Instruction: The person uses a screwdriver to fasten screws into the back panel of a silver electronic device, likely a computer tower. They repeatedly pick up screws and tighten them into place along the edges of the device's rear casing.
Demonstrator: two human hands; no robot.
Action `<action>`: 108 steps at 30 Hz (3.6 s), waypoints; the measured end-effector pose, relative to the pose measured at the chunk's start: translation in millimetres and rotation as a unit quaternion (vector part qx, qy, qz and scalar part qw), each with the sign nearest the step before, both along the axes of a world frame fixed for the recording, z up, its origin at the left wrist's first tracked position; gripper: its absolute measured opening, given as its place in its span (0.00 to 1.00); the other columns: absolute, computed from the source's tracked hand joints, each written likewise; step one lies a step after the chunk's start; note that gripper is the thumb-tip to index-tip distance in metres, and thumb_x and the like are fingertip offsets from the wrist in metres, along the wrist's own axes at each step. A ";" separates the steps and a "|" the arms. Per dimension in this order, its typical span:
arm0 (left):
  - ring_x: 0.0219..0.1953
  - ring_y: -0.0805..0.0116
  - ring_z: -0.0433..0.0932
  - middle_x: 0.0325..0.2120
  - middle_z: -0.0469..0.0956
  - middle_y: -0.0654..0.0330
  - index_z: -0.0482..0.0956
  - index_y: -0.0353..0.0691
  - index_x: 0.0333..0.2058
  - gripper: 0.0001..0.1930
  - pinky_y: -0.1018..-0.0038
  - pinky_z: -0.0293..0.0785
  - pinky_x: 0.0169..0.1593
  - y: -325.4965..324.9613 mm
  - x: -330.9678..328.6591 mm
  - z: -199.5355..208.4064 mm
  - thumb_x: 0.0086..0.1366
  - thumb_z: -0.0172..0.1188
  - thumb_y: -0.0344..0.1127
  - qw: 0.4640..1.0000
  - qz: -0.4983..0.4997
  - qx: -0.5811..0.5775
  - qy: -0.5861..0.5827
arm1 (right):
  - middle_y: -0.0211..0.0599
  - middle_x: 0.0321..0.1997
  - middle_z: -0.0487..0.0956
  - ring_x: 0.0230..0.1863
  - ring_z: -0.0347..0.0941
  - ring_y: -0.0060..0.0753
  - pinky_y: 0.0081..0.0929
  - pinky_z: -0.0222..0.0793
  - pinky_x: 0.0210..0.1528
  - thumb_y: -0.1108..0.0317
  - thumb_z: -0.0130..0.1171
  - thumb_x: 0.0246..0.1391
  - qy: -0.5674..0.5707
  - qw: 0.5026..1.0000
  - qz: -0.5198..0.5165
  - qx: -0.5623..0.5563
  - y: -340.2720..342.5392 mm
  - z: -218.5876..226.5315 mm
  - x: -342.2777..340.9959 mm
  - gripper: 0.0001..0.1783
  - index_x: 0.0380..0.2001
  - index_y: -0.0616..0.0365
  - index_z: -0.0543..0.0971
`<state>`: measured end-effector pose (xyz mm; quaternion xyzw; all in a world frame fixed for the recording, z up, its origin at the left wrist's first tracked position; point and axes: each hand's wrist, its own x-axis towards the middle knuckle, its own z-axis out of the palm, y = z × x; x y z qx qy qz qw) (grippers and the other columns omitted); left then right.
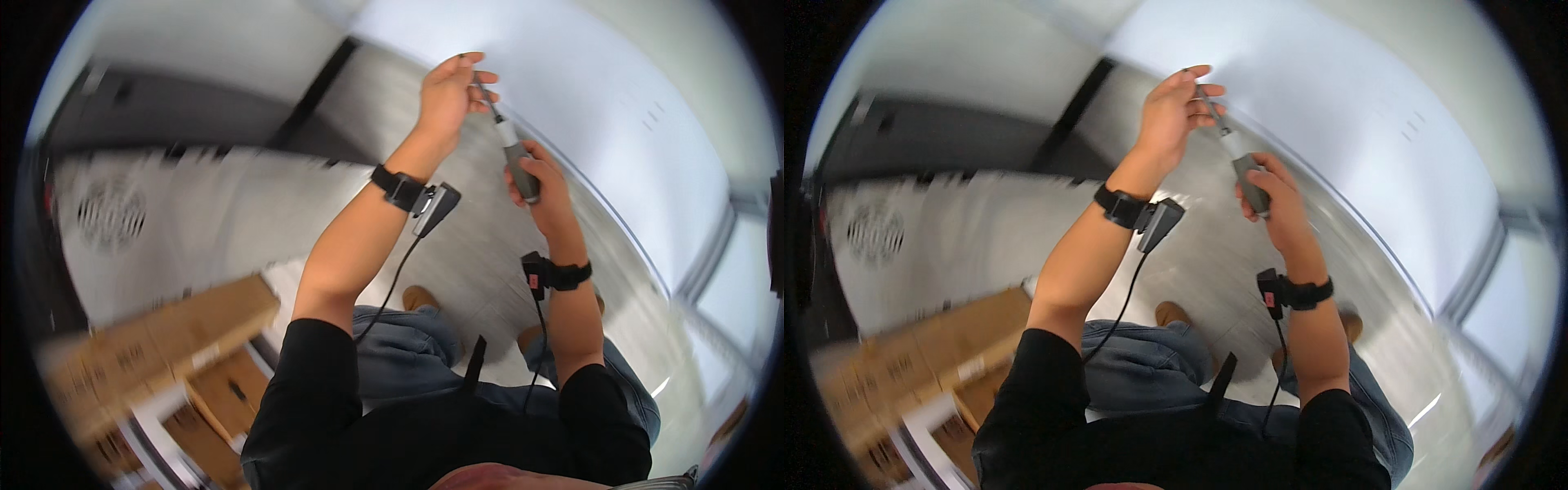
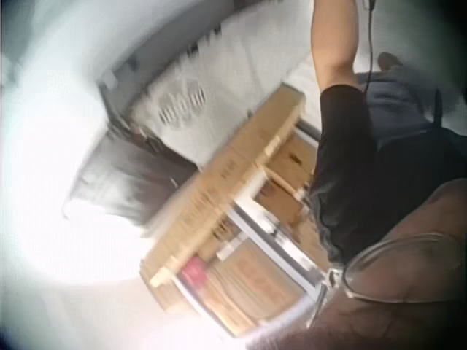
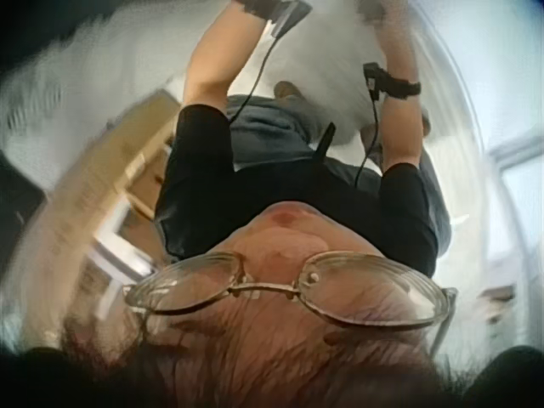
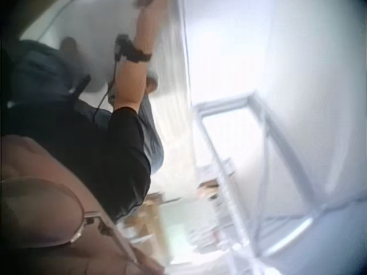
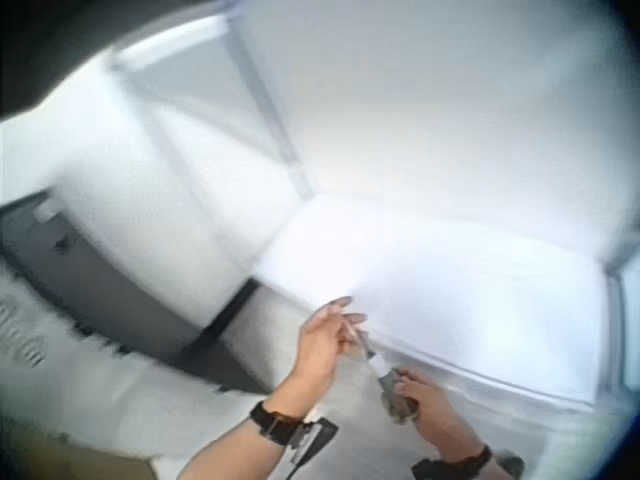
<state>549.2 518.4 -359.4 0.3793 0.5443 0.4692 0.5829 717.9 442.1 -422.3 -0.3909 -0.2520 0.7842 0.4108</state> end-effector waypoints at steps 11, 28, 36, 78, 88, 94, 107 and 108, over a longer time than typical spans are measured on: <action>0.30 0.70 0.77 0.31 0.78 0.59 0.73 0.34 0.49 0.17 0.78 0.72 0.31 -96.9 -76.6 38.5 0.72 0.42 0.39 0.972 0.230 0.046 -0.012 | 0.42 0.30 0.76 0.21 0.70 0.28 0.26 0.66 0.25 0.66 0.47 0.54 0.069 0.944 0.295 0.132 -16.8 37.6 -53.9 0.25 0.54 0.63 0.63; 0.30 0.69 0.79 0.32 0.80 0.56 0.72 0.32 0.49 0.15 0.77 0.76 0.33 -74.3 -82.3 46.4 0.71 0.45 0.35 0.978 0.194 0.066 -0.037 | 0.38 0.26 0.75 0.15 0.64 0.20 0.20 0.60 0.15 0.65 0.45 0.57 0.057 0.962 0.229 0.138 -14.2 68.1 -52.9 0.25 0.58 0.58 0.62; 0.30 0.68 0.79 0.33 0.80 0.55 0.72 0.31 0.50 0.16 0.78 0.77 0.34 -72.4 -80.1 41.0 0.71 0.45 0.35 0.976 0.198 0.071 -0.058 | 0.43 0.27 0.75 0.12 0.62 0.25 0.23 0.59 0.15 0.65 0.41 0.58 0.070 0.962 0.223 0.140 -12.7 64.7 -52.0 0.27 0.59 0.65 0.59; 0.31 0.68 0.80 0.32 0.79 0.58 0.76 0.33 0.45 0.11 0.76 0.79 0.33 -68.9 -76.3 46.5 0.67 0.53 0.32 0.979 0.200 0.048 -0.009 | 0.40 0.38 0.75 0.31 0.75 0.27 0.26 0.74 0.25 0.70 0.60 0.52 -0.027 0.961 0.239 0.139 -8.5 38.6 -66.5 0.28 0.55 0.66 0.65; 0.27 0.70 0.79 0.28 0.79 0.59 0.77 0.33 0.42 0.08 0.77 0.76 0.30 -63.4 -79.6 33.1 0.64 0.57 0.28 0.974 0.212 0.078 -0.011 | 0.35 0.36 0.75 0.32 0.77 0.27 0.19 0.66 0.19 0.65 0.61 0.52 -0.007 0.960 0.247 0.129 -2.5 37.4 -60.5 0.26 0.52 0.64 0.67; 0.30 0.65 0.81 0.32 0.80 0.54 0.74 0.30 0.45 0.10 0.72 0.80 0.35 -66.3 -82.1 38.0 0.67 0.50 0.26 0.978 0.196 0.072 -0.010 | 0.41 0.42 0.77 0.37 0.78 0.32 0.24 0.75 0.25 0.64 0.58 0.54 0.225 0.912 0.343 0.013 11.7 28.6 -49.5 0.27 0.54 0.63 0.65; 0.30 0.68 0.81 0.29 0.78 0.61 0.76 0.34 0.45 0.11 0.76 0.79 0.33 -68.2 -79.7 28.6 0.66 0.55 0.30 0.972 0.216 0.077 0.056 | 0.38 0.34 0.75 0.28 0.77 0.25 0.20 0.68 0.20 0.65 0.65 0.47 -0.132 0.935 0.262 0.200 -2.8 34.4 -66.5 0.24 0.45 0.65 0.71; 0.31 0.67 0.81 0.29 0.78 0.60 0.76 0.34 0.45 0.10 0.75 0.79 0.33 -68.0 -80.2 28.1 0.67 0.54 0.29 0.972 0.218 0.079 0.045 | 0.39 0.35 0.76 0.29 0.77 0.26 0.20 0.68 0.20 0.64 0.65 0.47 -0.084 0.946 0.259 0.178 -1.5 32.7 -64.1 0.26 0.47 0.64 0.70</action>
